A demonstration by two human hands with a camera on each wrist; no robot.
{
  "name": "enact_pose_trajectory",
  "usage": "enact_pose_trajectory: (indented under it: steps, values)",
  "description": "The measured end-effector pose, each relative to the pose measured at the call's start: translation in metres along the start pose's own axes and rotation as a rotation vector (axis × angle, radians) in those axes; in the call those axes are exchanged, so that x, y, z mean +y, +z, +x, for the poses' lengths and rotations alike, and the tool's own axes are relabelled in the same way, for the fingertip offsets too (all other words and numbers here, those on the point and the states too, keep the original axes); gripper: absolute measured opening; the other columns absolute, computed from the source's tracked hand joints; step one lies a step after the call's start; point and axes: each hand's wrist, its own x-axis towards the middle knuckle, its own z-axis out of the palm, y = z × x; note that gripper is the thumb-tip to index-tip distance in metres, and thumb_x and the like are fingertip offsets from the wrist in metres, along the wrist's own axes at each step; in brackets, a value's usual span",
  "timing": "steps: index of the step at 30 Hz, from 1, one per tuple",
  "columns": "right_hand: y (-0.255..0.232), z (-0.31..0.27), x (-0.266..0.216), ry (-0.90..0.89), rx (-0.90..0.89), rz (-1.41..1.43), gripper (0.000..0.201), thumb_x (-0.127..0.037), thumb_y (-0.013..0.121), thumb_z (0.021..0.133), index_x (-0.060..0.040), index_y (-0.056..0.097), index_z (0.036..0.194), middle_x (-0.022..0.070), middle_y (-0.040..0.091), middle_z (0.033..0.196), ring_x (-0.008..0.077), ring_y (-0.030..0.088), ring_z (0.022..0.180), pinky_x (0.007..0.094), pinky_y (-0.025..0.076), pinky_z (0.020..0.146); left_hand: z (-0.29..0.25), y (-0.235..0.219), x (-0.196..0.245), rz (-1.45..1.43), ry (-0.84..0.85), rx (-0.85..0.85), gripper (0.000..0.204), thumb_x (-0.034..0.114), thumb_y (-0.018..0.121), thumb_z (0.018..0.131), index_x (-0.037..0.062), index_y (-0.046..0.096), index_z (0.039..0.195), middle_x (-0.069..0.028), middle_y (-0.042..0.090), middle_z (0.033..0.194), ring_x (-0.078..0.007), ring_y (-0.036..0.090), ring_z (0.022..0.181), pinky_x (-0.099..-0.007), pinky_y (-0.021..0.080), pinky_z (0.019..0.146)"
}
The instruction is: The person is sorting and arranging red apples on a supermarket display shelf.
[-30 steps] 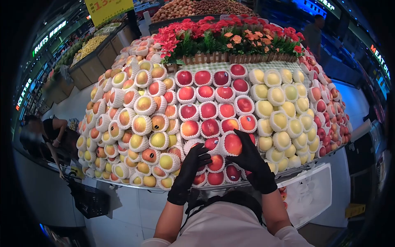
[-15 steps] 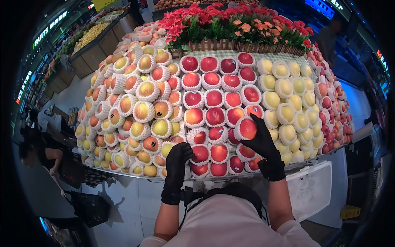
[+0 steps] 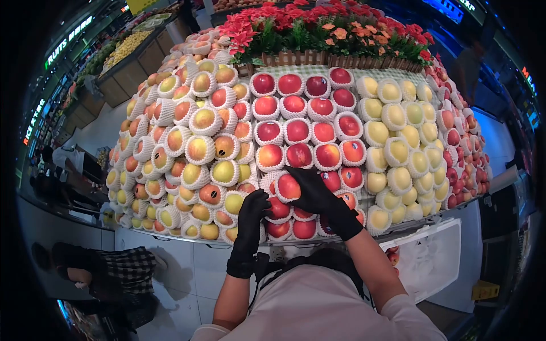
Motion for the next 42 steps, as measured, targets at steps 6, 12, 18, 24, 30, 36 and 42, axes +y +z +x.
enact_pose_trajectory:
  steps: [6, 12, 18, 24, 30, 36, 42]
  values:
    - [0.012, -0.004, 0.013, -0.029, -0.001, 0.029, 0.088, -0.026, 0.082, 0.07, -0.0027, 0.038, 0.143, 0.0223, 0.048, 0.138, 0.0393, 0.047, 0.126, 0.047, 0.04, 0.103, 0.003, 0.006, -0.011, 0.184, 0.019, -0.059, 0.05, 0.016, 0.063, 0.092, 0.0017, 0.046, 0.136, -0.0085, 0.054, 0.129, -0.0168, 0.057, 0.108, -0.0318, 0.049, 0.089]
    - [0.002, -0.017, 0.012, 0.005, 0.041, 0.082, 0.095, -0.025, 0.083, 0.071, -0.0032, 0.031, 0.147, 0.0223, 0.041, 0.145, 0.0387, 0.041, 0.132, 0.0461, 0.035, 0.11, 0.007, 0.007, -0.017, 0.211, 0.027, -0.08, 0.05, 0.018, 0.064, 0.093, 0.0014, 0.046, 0.136, -0.0088, 0.054, 0.13, -0.0166, 0.055, 0.11, -0.0312, 0.048, 0.088]
    - [-0.023, -0.04, 0.009, 0.215, 0.07, 0.386, 0.083, -0.02, 0.078, 0.078, -0.0048, 0.034, 0.146, 0.0192, 0.043, 0.143, 0.0327, 0.043, 0.132, 0.0426, 0.037, 0.108, 0.007, 0.007, -0.007, 0.133, 0.037, -0.048, 0.045, 0.016, 0.061, 0.094, 0.0006, 0.048, 0.134, -0.0088, 0.057, 0.125, -0.0163, 0.058, 0.103, -0.0308, 0.05, 0.082]
    - [-0.042, -0.066, 0.027, 0.478, 0.198, 0.444, 0.042, -0.01, 0.068, 0.088, -0.0056, 0.055, 0.127, 0.0089, 0.06, 0.123, 0.0183, 0.06, 0.108, 0.0331, 0.048, 0.092, 0.013, 0.006, -0.004, -0.012, 0.012, -0.009, 0.042, 0.017, 0.059, 0.096, -0.0002, 0.048, 0.132, -0.0084, 0.06, 0.117, -0.0168, 0.061, 0.097, -0.0315, 0.053, 0.08]
    - [-0.044, -0.095, 0.043, 0.56, 0.441, 0.467, 0.014, -0.011, 0.065, 0.09, -0.0014, 0.066, 0.1, 0.0056, 0.066, 0.088, 0.0124, 0.062, 0.084, 0.0297, 0.05, 0.078, 0.015, 0.005, -0.002, -0.04, 0.01, -0.025, 0.043, 0.018, 0.057, 0.096, -0.0003, 0.046, 0.133, -0.0094, 0.062, 0.114, -0.0179, 0.062, 0.096, -0.033, 0.055, 0.079]
    - [-0.054, -0.12, 0.043, 0.585, 0.498, 0.454, 0.014, -0.014, 0.064, 0.09, -0.0007, 0.064, 0.091, 0.0039, 0.064, 0.083, 0.0115, 0.059, 0.08, 0.03, 0.048, 0.076, 0.018, -0.005, 0.001, -0.056, 0.002, -0.068, 0.042, 0.018, 0.053, 0.098, 0.0, 0.044, 0.134, -0.0114, 0.062, 0.113, -0.0193, 0.063, 0.094, -0.0347, 0.055, 0.08]
    - [-0.053, -0.142, 0.035, 0.708, 0.566, 0.475, 0.024, -0.023, 0.062, 0.092, -0.0007, 0.062, 0.085, 0.0038, 0.061, 0.074, 0.0122, 0.058, 0.072, 0.0294, 0.046, 0.069, 0.015, -0.01, 0.01, -0.04, 0.025, -0.124, 0.041, 0.019, 0.054, 0.098, -0.0002, 0.045, 0.134, -0.0108, 0.063, 0.113, -0.0184, 0.063, 0.094, -0.0329, 0.054, 0.083]
